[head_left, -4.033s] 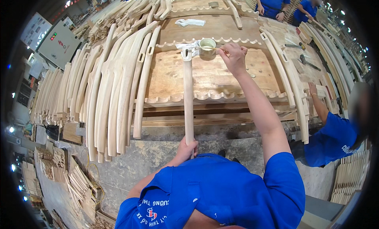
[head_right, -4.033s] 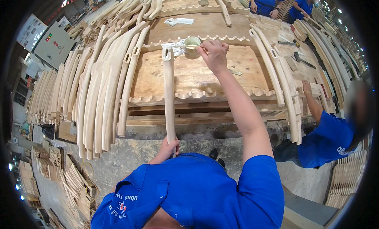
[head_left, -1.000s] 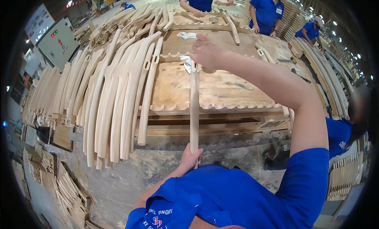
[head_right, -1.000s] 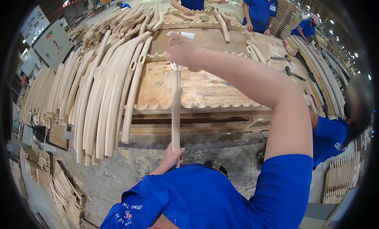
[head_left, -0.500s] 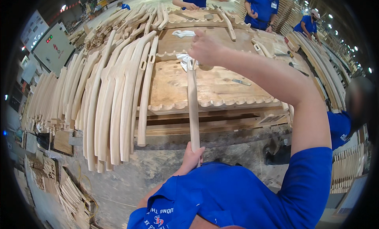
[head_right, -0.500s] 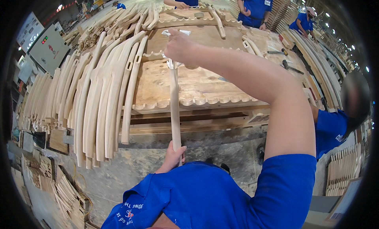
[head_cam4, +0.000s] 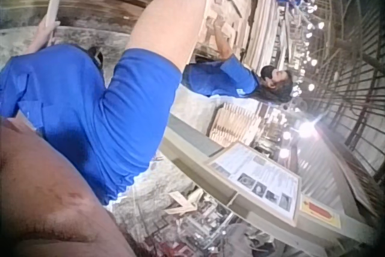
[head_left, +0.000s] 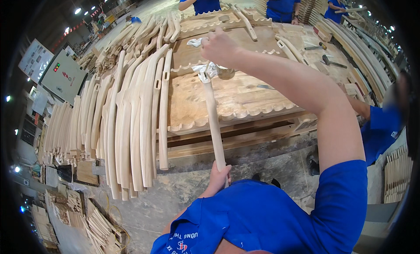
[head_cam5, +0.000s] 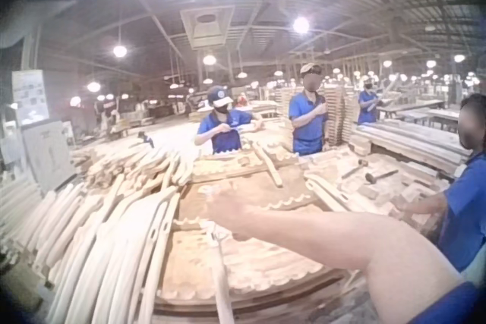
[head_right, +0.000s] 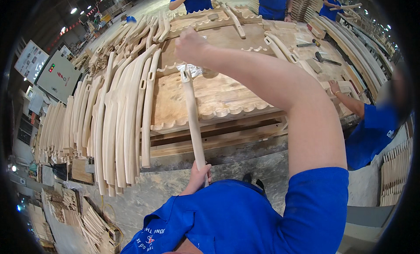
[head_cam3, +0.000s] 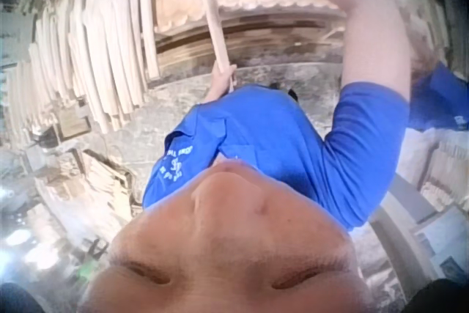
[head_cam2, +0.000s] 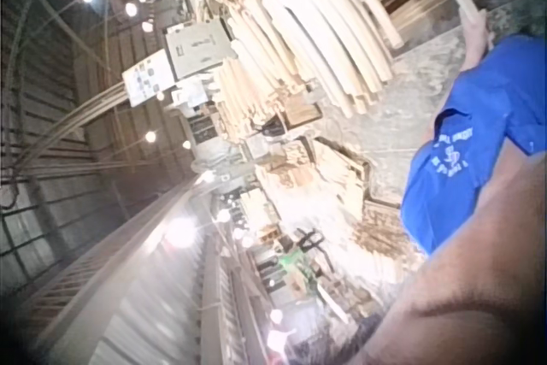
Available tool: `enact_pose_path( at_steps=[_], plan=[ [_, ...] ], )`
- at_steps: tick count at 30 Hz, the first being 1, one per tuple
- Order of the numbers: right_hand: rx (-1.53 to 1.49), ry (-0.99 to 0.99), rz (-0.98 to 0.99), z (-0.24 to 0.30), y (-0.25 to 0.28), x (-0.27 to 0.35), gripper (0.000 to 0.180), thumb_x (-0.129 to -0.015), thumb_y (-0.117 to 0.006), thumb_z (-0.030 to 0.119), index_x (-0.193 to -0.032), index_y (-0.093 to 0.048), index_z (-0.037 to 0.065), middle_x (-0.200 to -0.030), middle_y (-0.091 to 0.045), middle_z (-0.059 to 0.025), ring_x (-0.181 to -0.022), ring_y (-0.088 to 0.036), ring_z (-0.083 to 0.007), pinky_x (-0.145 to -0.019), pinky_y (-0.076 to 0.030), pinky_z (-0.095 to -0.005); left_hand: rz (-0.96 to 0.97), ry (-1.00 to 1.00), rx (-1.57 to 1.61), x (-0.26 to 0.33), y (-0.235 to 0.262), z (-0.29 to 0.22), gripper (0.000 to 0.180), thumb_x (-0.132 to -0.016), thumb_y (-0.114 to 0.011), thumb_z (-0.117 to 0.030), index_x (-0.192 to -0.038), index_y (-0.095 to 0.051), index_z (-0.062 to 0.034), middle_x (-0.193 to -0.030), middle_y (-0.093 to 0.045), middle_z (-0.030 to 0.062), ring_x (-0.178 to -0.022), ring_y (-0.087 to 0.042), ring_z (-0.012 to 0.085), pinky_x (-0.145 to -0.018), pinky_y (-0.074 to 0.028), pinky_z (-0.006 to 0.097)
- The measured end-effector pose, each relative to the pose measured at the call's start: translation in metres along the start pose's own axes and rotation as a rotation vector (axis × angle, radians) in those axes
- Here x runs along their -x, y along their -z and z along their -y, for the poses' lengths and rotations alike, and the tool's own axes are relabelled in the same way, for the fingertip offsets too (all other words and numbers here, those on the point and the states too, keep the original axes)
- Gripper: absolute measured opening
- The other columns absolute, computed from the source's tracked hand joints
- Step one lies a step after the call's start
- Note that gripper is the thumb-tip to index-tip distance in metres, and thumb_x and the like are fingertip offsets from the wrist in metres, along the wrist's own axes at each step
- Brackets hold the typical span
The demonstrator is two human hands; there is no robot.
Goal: The person repeatedly picks up a wooden leg, applies glue to its hollow end with a small brush, and places it back on the workbench. The process is repeated for multiple wooden legs in a factory setting.
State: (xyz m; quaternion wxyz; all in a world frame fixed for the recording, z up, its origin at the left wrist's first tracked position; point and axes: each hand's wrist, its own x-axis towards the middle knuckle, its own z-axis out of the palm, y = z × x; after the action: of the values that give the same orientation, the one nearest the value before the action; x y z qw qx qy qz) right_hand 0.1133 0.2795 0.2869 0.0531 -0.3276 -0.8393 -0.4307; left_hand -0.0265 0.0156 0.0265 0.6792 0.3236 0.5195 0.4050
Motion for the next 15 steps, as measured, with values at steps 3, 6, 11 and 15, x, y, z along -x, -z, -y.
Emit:
enact_pose_path(
  at_steps=[3,6,11,15],
  plan=[
    [-0.102,-0.034,-0.101,-0.008,-0.010,0.016,0.006,-0.075,-0.061,0.016,-0.078,-0.065,0.013,-0.077,-0.061,-0.0046,-0.078,-0.064,-0.0194,-0.063,-0.047,-0.0360,0.003,0.003,0.036,0.001,-0.001,0.001,0.027,-0.084,-0.058,-0.008,-0.101,-0.037,-0.0049,-0.063,-0.047,0.0070,-0.045,-0.047,0.0153,-0.039,-0.040,0.029],
    [-0.231,-0.214,-0.120,-0.021,-0.028,0.045,0.006,-0.074,-0.063,0.017,-0.077,-0.059,0.012,-0.075,-0.060,-0.0034,-0.074,-0.063,-0.0207,-0.062,-0.048,-0.0368,0.020,0.005,0.043,0.000,-0.001,0.001,0.027,-0.084,-0.058,-0.007,-0.102,-0.038,-0.0046,-0.063,-0.047,0.0071,-0.046,-0.048,0.0154,-0.040,-0.040,0.029],
    [-0.678,-0.500,-0.038,-0.013,-0.059,0.087,0.018,-0.080,-0.062,0.029,-0.077,-0.060,0.011,-0.073,-0.062,-0.0049,-0.069,-0.062,-0.0248,-0.059,-0.048,-0.0386,0.031,0.036,0.068,-0.001,0.002,0.002,0.029,-0.084,-0.058,-0.008,-0.105,-0.038,-0.0046,-0.063,-0.048,0.0081,-0.047,-0.048,0.0163,-0.041,-0.041,0.030],
    [-0.932,-0.670,0.045,0.009,-0.081,0.105,0.027,-0.084,-0.059,0.036,-0.077,-0.064,0.010,-0.072,-0.064,-0.0069,-0.069,-0.062,-0.0279,-0.059,-0.048,-0.0398,0.013,0.051,0.068,-0.001,0.002,0.003,0.030,-0.084,-0.058,-0.010,-0.106,-0.039,-0.0046,-0.063,-0.047,0.0088,-0.047,-0.048,0.0171,-0.041,-0.041,0.030]
  ],
)
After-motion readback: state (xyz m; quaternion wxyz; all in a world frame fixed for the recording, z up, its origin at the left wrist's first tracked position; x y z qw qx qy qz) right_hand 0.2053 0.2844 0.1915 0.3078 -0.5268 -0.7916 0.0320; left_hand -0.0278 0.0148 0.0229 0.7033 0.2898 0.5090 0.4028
